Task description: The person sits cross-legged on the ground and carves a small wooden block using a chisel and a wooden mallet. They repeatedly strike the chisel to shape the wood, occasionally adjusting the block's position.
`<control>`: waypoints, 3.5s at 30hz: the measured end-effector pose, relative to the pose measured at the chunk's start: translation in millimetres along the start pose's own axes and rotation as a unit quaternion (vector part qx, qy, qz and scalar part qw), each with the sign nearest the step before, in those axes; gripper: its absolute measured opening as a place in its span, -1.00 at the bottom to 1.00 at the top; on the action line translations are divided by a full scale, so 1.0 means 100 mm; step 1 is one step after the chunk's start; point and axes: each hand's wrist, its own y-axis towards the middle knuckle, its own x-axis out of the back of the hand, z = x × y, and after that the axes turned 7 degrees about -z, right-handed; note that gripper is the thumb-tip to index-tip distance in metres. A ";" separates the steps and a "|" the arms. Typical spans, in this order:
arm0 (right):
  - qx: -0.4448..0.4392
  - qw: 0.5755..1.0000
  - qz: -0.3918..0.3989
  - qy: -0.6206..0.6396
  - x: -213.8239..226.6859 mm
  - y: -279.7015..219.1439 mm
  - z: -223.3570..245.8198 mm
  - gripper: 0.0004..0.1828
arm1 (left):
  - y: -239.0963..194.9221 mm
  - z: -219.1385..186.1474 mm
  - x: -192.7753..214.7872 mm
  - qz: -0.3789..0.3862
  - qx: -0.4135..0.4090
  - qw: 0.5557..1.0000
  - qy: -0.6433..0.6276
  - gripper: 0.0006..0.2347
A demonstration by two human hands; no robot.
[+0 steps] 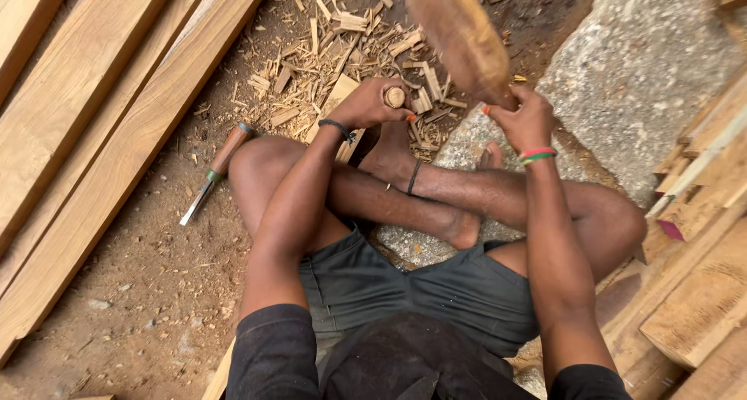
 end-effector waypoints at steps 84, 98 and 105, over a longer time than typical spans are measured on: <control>-0.138 0.985 -0.047 0.090 -0.68 -1.98 0.33 -0.66 | 0.03 -0.17 0.02 -0.056 -0.250 0.965 0.054 -0.68; -0.151 0.982 -0.043 0.101 -0.69 -1.99 0.27 -0.68 | 0.00 -0.32 0.06 -0.043 -0.235 0.970 0.050 -0.62; -0.185 0.965 -0.058 0.175 -0.70 -2.00 0.20 -0.70 | 0.03 -0.37 0.04 -0.004 -0.200 0.979 0.046 -0.62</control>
